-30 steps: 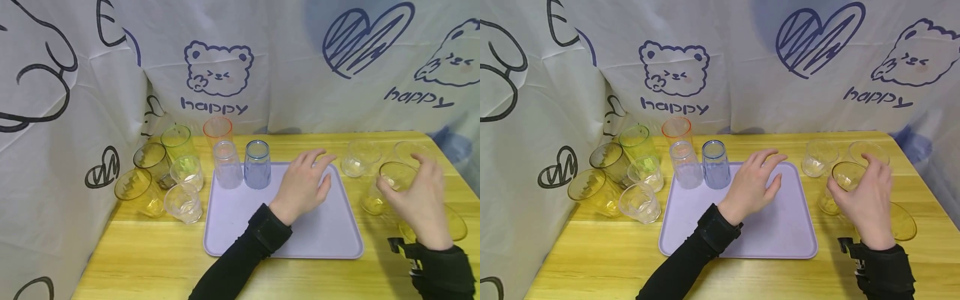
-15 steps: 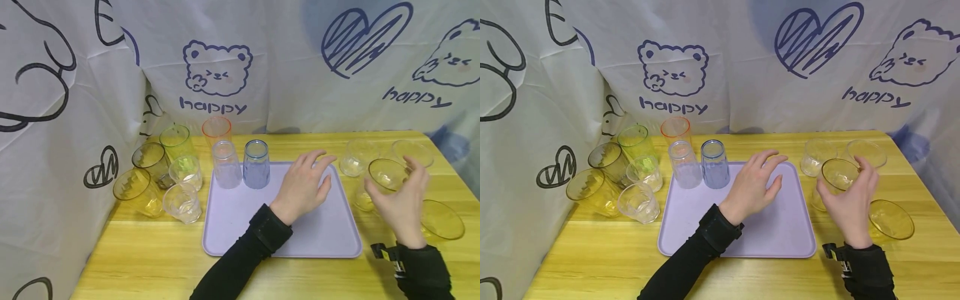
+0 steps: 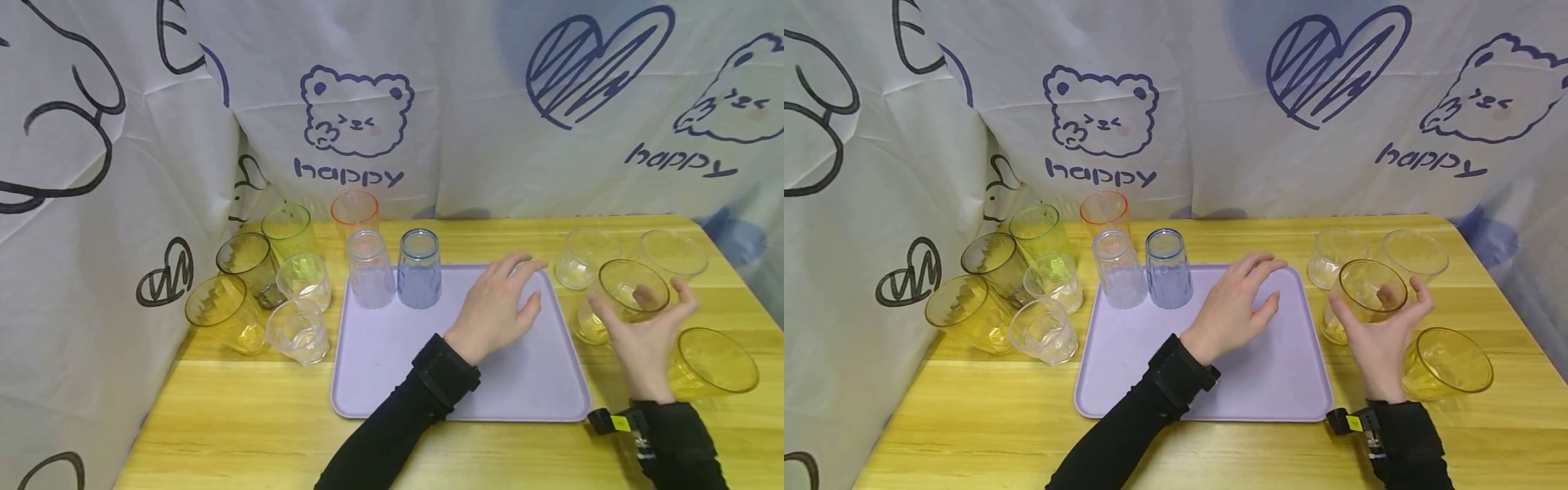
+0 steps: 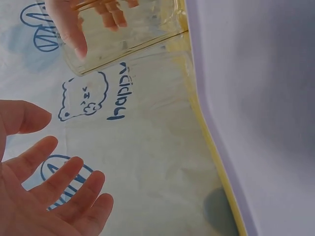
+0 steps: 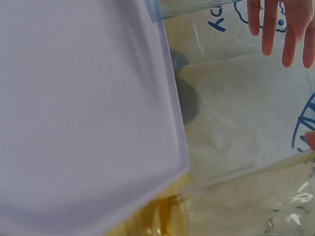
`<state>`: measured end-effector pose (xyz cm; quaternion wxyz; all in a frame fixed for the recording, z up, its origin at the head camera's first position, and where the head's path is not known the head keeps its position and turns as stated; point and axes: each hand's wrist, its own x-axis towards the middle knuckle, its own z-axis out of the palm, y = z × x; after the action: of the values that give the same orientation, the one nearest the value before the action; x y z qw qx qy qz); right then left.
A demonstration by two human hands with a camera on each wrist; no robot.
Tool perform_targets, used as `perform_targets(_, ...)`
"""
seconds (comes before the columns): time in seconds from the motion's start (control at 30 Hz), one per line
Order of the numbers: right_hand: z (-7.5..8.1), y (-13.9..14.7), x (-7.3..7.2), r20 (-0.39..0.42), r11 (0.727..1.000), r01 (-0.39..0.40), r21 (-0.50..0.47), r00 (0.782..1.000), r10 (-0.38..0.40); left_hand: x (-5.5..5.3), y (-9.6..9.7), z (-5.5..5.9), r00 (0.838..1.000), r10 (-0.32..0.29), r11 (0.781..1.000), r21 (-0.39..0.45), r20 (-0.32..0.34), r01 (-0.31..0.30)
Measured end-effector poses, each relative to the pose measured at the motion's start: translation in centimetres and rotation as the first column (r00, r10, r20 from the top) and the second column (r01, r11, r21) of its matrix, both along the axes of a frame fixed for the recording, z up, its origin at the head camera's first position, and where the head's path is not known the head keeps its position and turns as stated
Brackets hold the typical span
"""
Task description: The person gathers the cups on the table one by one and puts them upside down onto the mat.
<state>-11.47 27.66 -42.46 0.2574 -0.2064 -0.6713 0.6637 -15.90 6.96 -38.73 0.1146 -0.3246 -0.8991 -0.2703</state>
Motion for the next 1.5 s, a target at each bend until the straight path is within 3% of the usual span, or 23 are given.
perform_targets(0.3,-1.1,-0.5,-0.8,-0.006,0.997,0.011,-0.082,1.000,-0.012,-0.2,0.2,-0.5,0.999,-0.012,1.000,-0.016,0.037,0.013)
perform_targets(0.6,-1.2,-0.6,-0.9,0.011,0.997,0.021,-0.077,1.000,-0.020,-0.2,-0.2,-0.8,0.999,-0.021,1.000,0.011,0.045,0.020)
perform_targets(0.83,0.0,-0.9,-0.7,-0.050,0.993,-0.016,-0.119,0.999,0.010,-0.1,-1.0,-0.6,0.999,-0.004,0.998,0.070,0.032,0.002)
perform_targets(1.07,2.4,-1.7,-0.6,-0.135,0.992,-0.059,-0.110,0.990,0.044,0.0,-2.1,-0.4,0.999,0.025,0.973,0.230,-0.020,-0.019)
perform_targets(1.2,3.7,-2.5,-0.8,-0.213,0.984,-0.100,-0.149,0.975,0.067,-0.1,-2.9,-0.1,0.998,0.020,0.943,0.334,-0.064,0.003)
perform_targets(1.33,4.6,-3.7,-1.1,-0.315,0.962,-0.187,-0.196,0.942,0.119,-0.3,-3.7,0.3,0.994,0.001,0.918,0.395,-0.105,0.040)
perform_targets(1.5,5.2,-5.5,-1.6,-0.387,0.901,-0.331,-0.280,0.898,0.209,-0.5,-4.9,0.5,0.984,-0.019,0.902,0.422,-0.177,0.093)
